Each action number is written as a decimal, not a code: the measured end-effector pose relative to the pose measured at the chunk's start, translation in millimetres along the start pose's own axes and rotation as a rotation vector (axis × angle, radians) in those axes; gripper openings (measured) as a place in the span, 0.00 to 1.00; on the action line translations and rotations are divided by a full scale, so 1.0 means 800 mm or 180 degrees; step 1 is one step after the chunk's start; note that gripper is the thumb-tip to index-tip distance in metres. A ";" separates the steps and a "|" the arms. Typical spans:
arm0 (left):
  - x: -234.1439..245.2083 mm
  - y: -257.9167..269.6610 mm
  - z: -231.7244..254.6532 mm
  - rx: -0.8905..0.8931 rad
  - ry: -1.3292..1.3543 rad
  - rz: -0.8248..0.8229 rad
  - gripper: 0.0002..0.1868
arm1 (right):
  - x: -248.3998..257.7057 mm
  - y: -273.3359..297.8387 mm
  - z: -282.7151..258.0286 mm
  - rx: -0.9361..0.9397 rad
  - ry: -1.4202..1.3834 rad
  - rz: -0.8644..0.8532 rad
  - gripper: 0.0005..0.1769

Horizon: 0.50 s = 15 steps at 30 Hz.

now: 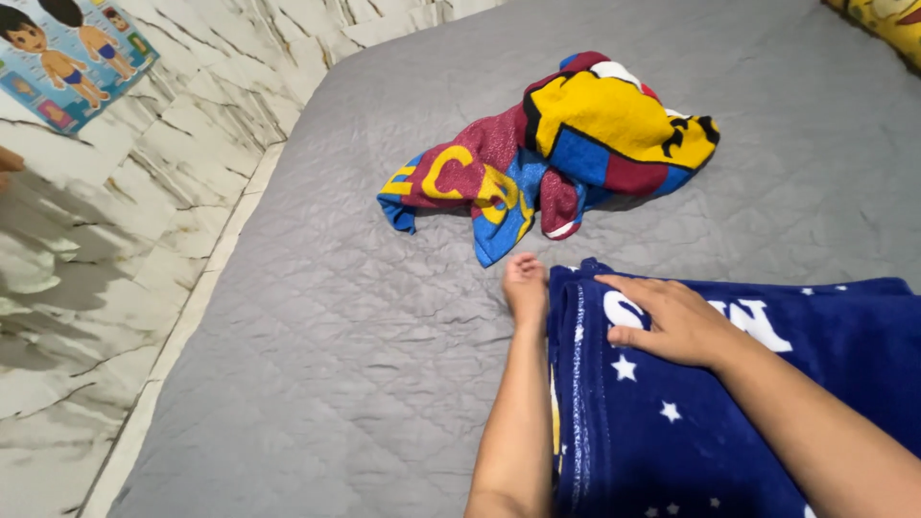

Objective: Folding colorful blankets on a bed.

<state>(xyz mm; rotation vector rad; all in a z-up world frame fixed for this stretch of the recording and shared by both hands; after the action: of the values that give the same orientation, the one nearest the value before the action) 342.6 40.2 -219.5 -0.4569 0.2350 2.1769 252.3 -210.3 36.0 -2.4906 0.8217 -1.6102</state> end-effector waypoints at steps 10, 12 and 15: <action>0.020 0.093 0.104 0.1442 -0.1952 -0.0336 0.24 | -0.015 -0.009 0.019 -0.1088 0.0250 -0.0793 0.48; 0.006 0.167 0.133 0.3296 -0.2822 -0.1074 0.44 | -0.021 -0.007 0.027 -0.1280 0.0168 -0.0780 0.44; -0.002 0.203 0.134 0.2983 -0.2239 -0.1050 0.29 | -0.032 0.002 0.054 -0.0918 0.0198 -0.0415 0.46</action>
<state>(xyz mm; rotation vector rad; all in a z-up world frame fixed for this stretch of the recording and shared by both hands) 187.9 -23.3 -120.3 0.7313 0.6703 1.5479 280.7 -209.7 -5.5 -2.7526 0.9825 -1.7285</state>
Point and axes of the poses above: each hand's wrist, its own y-axis away from the middle knuckle, its own x-axis out of the back of the hand, z = x × y, the point moved 7 cm from there along -y, towards the middle knuckle, and after that the axes turned 13 degrees about x, right-handed, at the moved point
